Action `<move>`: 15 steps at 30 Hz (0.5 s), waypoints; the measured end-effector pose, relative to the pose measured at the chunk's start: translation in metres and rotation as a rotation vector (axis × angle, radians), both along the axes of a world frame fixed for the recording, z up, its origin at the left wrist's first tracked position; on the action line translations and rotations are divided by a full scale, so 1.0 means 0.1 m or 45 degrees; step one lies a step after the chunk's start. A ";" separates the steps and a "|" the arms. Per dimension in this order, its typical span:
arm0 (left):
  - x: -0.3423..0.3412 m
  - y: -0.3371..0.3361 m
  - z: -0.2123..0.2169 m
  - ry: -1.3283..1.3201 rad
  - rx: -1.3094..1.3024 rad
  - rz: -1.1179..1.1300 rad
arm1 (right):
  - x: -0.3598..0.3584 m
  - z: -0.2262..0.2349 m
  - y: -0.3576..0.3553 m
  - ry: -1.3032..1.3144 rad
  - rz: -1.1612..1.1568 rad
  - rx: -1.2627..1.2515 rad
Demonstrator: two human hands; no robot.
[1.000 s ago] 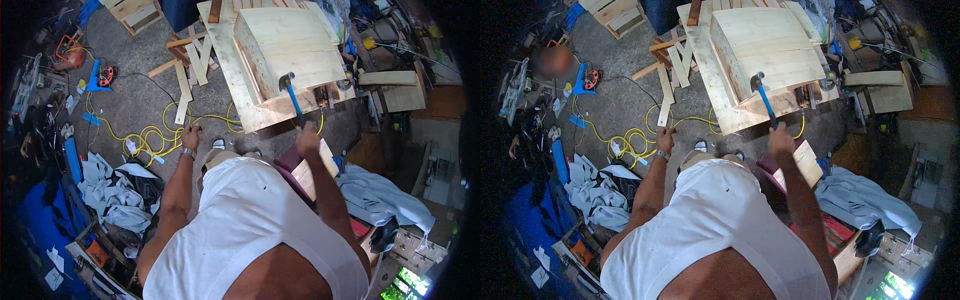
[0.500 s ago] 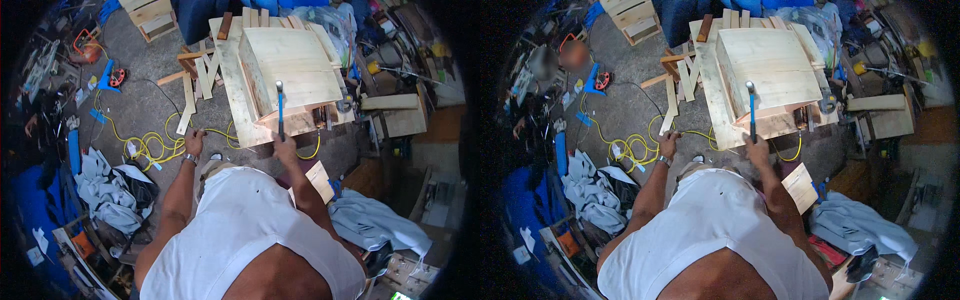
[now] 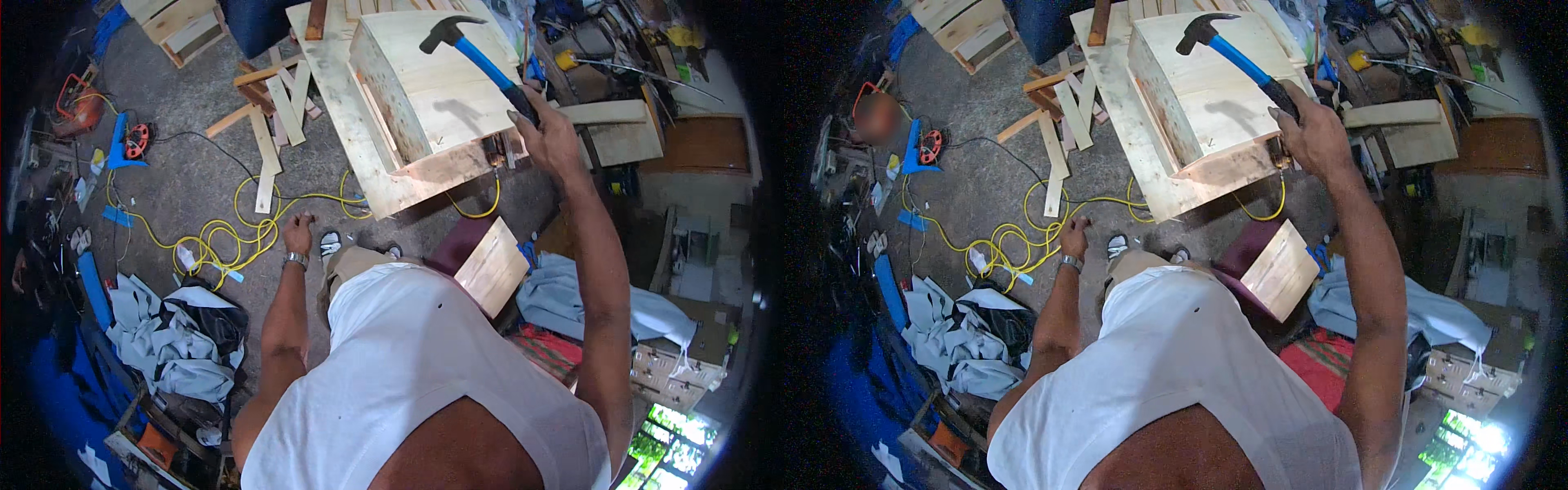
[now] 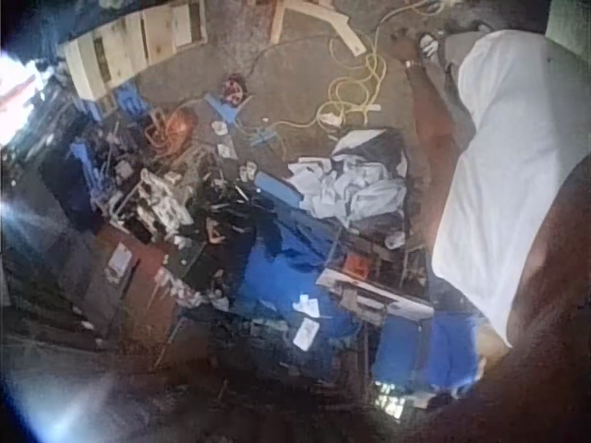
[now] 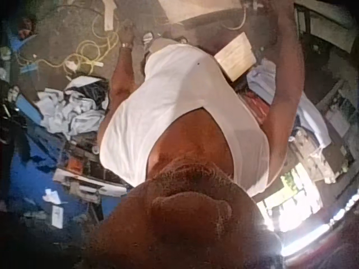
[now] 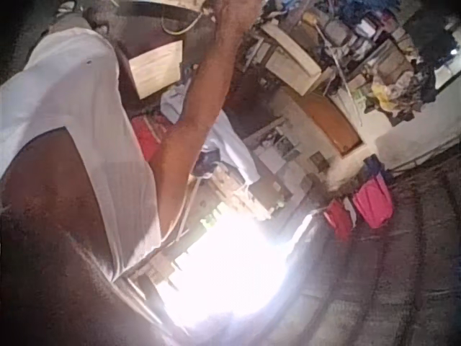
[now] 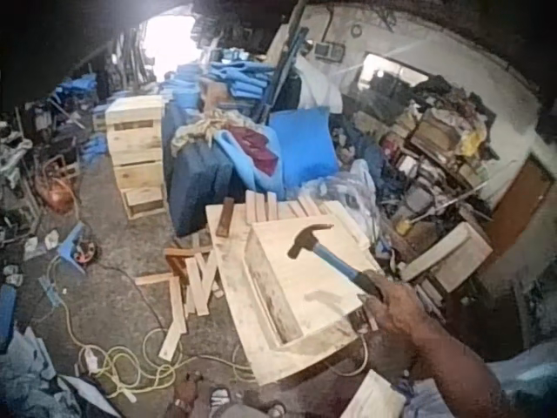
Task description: Assemble a wooden box using a hammer and a nail gun.
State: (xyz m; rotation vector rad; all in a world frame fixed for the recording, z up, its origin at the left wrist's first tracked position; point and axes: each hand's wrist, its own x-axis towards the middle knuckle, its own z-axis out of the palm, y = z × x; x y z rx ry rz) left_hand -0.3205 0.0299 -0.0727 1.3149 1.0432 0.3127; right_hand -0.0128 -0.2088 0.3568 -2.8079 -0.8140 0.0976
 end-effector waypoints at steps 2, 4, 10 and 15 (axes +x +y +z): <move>0.09 0.12 0.02 -0.017 0.066 0.023 | 0.05 -0.05 -0.04 0.002 0.085 -0.413; 0.11 0.21 0.04 -0.009 0.017 0.022 | 0.11 -0.07 -0.12 0.008 0.235 -0.851; -0.06 0.49 -0.12 0.147 0.030 -0.023 | -0.09 0.45 -0.06 -0.217 -0.165 -0.348; -0.27 0.53 -0.37 0.036 0.162 -0.049 | -0.45 0.04 -0.40 0.355 -0.297 0.455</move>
